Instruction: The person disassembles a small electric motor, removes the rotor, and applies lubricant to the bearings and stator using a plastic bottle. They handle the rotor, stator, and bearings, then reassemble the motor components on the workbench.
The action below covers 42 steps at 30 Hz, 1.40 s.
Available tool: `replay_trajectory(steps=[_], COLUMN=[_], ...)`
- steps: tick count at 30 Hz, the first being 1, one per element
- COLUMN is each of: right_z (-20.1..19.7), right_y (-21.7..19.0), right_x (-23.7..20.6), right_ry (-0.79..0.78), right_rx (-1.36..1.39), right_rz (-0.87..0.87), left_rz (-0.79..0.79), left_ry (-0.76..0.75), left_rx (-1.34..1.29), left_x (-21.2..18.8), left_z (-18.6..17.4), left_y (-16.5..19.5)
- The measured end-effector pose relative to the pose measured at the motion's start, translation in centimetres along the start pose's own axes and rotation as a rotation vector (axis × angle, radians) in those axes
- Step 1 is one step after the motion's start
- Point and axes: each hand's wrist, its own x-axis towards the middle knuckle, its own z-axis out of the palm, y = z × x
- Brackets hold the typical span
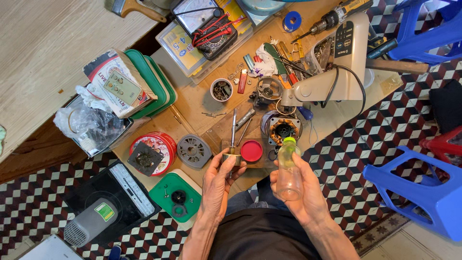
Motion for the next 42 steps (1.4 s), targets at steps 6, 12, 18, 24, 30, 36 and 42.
replay_trajectory(steps=[6,12,18,24,30,36,42], right_z=[0.03,0.06,0.23,0.32,0.32,0.15,0.34], right_y=[0.25,0.39,0.88,0.78,0.78,0.68,0.73], right_x=[0.14,-0.25,-0.02,-0.09,-0.02,0.14,0.13], right_ry=[-0.001,-0.034,-0.018,-0.007,-0.030,-0.071,-0.029], right_rx=[0.010,0.014,0.026,0.005,0.018,0.043,0.056], right_rz=[0.007,0.008,0.018,0.013,0.015,0.033,0.023], left_rz=[0.014,-0.004,-0.004,0.005,0.006,0.020,0.016], left_ry=[-0.007,0.006,0.016,0.007,0.005,-0.007,-0.001], left_rx=[-0.019,0.006,0.013,0.009,0.011,0.006,0.016], left_x=[0.22,0.28,0.45,0.54,0.59,0.61,0.55], left_z=[-0.35,-0.29,-0.65,-0.52,-0.41,-0.34,-0.21], left_y=[-0.08,0.12,0.15,0.29,0.46,0.51,0.56])
